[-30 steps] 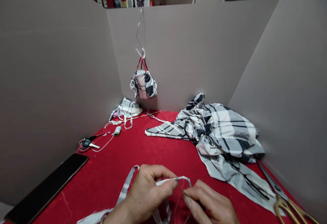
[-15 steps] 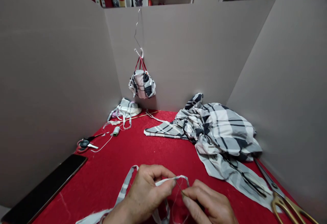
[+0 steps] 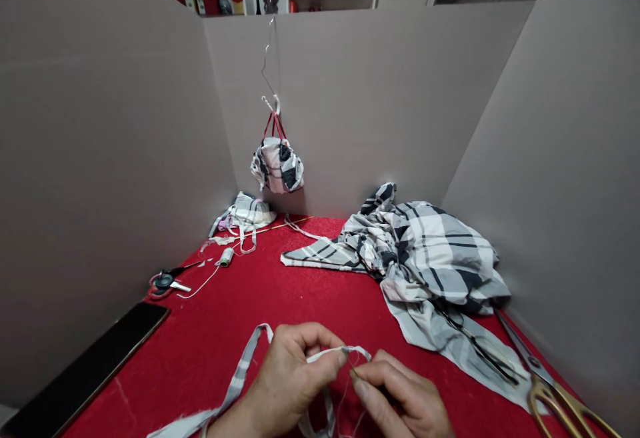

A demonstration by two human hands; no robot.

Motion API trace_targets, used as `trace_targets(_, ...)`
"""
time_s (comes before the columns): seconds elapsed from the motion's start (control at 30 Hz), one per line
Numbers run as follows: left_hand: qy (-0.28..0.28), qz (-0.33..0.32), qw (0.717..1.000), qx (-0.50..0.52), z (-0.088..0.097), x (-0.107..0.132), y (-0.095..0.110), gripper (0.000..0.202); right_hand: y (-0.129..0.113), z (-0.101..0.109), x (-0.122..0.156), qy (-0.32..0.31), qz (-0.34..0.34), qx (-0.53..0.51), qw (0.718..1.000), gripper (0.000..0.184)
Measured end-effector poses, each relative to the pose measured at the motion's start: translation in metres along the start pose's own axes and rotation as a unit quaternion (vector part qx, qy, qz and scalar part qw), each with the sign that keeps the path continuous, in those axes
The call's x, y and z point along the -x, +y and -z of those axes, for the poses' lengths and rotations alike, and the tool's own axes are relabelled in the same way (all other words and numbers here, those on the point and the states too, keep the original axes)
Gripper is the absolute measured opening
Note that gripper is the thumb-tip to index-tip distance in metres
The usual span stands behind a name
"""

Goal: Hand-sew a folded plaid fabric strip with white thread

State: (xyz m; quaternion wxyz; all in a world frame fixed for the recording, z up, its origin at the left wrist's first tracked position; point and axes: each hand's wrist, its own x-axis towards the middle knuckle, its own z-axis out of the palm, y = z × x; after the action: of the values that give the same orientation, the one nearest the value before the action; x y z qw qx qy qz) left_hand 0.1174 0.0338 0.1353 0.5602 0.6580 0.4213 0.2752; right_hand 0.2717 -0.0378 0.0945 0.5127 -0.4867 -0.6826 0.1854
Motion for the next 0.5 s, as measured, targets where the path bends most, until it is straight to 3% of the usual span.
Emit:
trace_targets(0.3, 0.024, -0.02, 0.999, 0.018, -0.0036, -0.0003, -0.005, 0.019, 0.0017, -0.0037, 0.0021, -0.002, -0.059, -0.039, 0.998, 0.02)
trace_targets(0.5, 0.025, -0.11, 0.994, -0.011, -0.0037, 0.0024, -0.0061, 0.017, 0.0022, 0.0015, -0.0005, -0.011, -0.088, -0.055, 0.995, 0.021)
